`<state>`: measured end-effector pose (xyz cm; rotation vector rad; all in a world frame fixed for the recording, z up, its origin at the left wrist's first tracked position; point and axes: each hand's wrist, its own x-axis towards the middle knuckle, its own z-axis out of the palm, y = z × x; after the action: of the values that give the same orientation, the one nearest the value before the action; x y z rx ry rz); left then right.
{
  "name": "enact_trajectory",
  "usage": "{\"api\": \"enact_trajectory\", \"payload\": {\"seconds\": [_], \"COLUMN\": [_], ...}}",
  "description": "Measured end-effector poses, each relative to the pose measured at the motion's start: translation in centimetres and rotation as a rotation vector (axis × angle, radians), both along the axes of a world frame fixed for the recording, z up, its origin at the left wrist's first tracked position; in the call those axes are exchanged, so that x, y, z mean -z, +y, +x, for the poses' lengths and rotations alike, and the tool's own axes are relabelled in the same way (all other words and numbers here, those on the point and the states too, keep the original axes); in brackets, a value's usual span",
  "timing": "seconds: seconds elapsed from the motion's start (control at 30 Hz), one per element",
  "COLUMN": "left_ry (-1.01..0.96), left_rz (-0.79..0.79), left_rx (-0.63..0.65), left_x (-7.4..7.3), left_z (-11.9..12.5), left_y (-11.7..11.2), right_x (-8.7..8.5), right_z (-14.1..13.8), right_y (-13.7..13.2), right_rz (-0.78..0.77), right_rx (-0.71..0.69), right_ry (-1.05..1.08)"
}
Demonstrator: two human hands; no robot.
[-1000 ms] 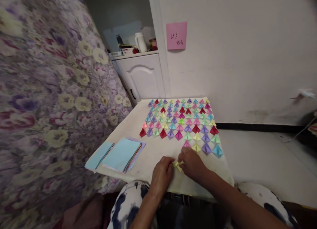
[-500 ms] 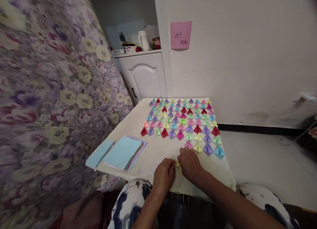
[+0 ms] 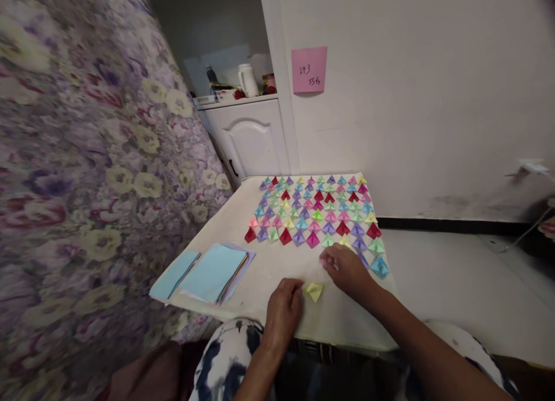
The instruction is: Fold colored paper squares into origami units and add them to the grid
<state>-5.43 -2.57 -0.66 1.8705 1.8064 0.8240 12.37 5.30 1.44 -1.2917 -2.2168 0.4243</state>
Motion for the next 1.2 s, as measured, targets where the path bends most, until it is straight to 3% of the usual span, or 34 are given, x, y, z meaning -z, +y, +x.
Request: {"api": "enact_trajectory", "payload": {"seconds": [0.1, 0.37, 0.57, 0.9, 1.2], "left_ry": [0.052, 0.477, 0.503, 0.477, 0.456], "left_rz": [0.043, -0.017, -0.055, -0.189, -0.193], "left_rx": [0.028, 0.067, -0.053, -0.244, -0.270], "left_x": [-0.6, -0.5, -0.9, -0.4, 0.2], "left_z": [0.7, 3.0, 2.6, 2.2, 3.0], "left_y": [0.4, 1.9, 3.6, 9.6, 10.7], "right_x": [-1.1, -2.2, -2.8, -2.8, -2.7], "right_z": [1.1, 3.1, 3.6, 3.4, 3.2], "right_y": [1.0, 2.0, 2.1, 2.1, 1.9], "right_rz": [0.017, 0.017, -0.016, -0.018, 0.006], "right_rx": [0.070, 0.146, 0.174, 0.143, 0.125], "right_ry": [0.102, 0.268, 0.360, 0.363, 0.356]}}
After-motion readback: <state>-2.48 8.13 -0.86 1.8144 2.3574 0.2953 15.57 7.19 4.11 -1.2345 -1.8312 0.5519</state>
